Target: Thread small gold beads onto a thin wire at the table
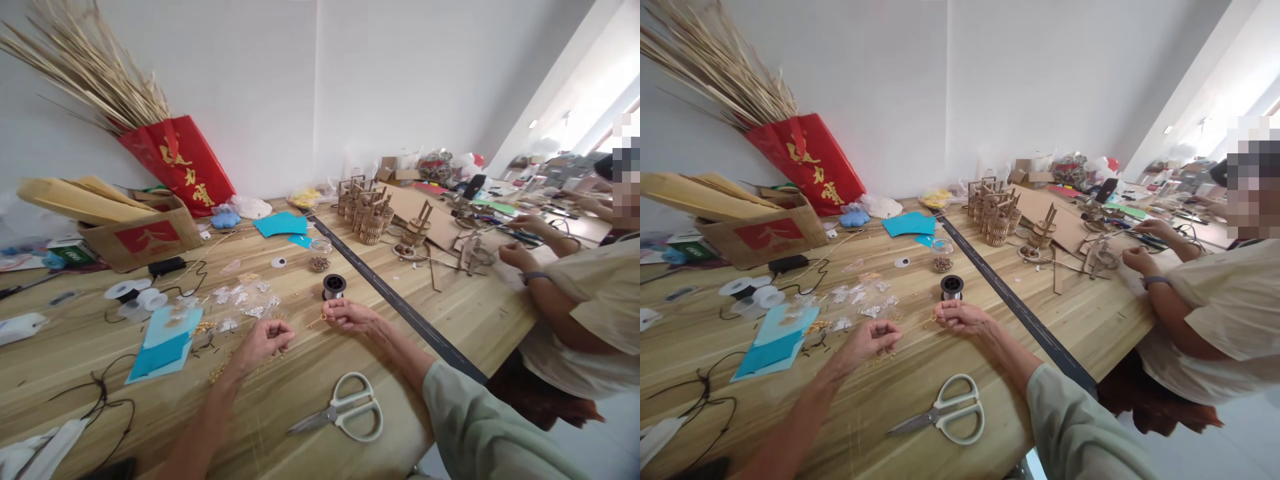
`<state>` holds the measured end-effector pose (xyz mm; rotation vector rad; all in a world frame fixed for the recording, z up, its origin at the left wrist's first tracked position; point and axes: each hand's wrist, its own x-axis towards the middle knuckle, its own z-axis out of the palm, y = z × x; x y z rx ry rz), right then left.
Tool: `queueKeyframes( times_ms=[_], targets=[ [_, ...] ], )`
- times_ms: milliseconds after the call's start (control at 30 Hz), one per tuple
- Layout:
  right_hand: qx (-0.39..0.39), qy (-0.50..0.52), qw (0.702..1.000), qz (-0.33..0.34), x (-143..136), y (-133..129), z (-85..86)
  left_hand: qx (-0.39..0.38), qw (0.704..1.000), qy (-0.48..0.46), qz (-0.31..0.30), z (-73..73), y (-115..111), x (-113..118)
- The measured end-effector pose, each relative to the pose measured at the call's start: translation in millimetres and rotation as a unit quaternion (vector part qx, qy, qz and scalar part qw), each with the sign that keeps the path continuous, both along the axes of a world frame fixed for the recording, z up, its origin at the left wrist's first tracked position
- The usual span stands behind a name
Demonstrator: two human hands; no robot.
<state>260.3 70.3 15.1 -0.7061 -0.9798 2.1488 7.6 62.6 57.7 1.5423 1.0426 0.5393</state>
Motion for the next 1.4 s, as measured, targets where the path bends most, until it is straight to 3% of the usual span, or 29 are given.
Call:
queueKeyframes(
  times_ms=[200, 767, 900, 1000, 1067, 1400],
  targets=[
    [0.009, -0.016, 1.0, 0.006, -1, 0, -1.4, 0.025, 0.999, -0.001, 0.024, 1.2, 4, -5],
    [0.064, -0.104, 0.993, 0.007, -5, 0, -5.2, 0.016, 1.0, 0.014, 0.005, 1.7, 7, -11],
    [0.108, -0.158, 0.981, 0.016, -18, -9, -2.8, 0.032, 0.999, 0.024, -0.012, 0.3, 12, -20],
    [0.232, -0.239, 0.941, 0.064, -28, -12, -7.0, 0.034, 0.999, 0.011, -0.009, -2.4, 18, -23],
    [0.256, -0.261, 0.927, 0.083, -31, -11, -10.9, 0.031, 0.999, 0.01, -0.005, -4.8, 21, -23],
    [0.237, -0.256, 0.935, 0.061, -18, -7, -8.4, 0.006, 1.0, 0.003, 0.017, -8.7, 22, -27]
  ],
)
